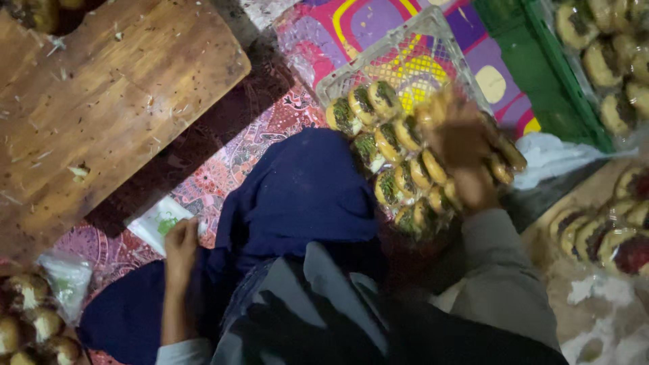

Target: The person sits on the floor and repeatedly picks up donuts, places them into clear plastic bags, and sets the packaged donuts aside. The task involves handling donuts and plastic bags by hand.

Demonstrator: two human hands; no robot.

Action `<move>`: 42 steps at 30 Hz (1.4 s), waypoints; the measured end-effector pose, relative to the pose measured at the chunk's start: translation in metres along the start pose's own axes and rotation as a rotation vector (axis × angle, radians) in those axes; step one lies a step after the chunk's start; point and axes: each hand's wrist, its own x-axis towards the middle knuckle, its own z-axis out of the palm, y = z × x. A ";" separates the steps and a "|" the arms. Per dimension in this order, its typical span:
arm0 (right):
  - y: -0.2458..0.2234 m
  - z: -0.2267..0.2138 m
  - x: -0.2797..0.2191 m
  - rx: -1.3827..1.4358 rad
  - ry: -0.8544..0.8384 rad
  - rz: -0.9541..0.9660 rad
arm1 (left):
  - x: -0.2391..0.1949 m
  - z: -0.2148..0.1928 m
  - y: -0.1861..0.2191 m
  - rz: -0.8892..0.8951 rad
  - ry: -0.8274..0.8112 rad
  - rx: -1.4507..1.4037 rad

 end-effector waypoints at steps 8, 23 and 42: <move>0.051 0.063 -0.004 -0.151 -0.363 0.090 | -0.095 -0.147 -0.118 -0.288 0.437 0.946; -0.167 0.112 0.027 0.309 -0.143 -0.497 | 0.086 -0.021 -0.128 0.011 0.406 0.421; -0.479 0.187 -0.034 0.662 -0.636 -0.447 | 0.139 -0.021 -0.115 -0.200 0.717 0.131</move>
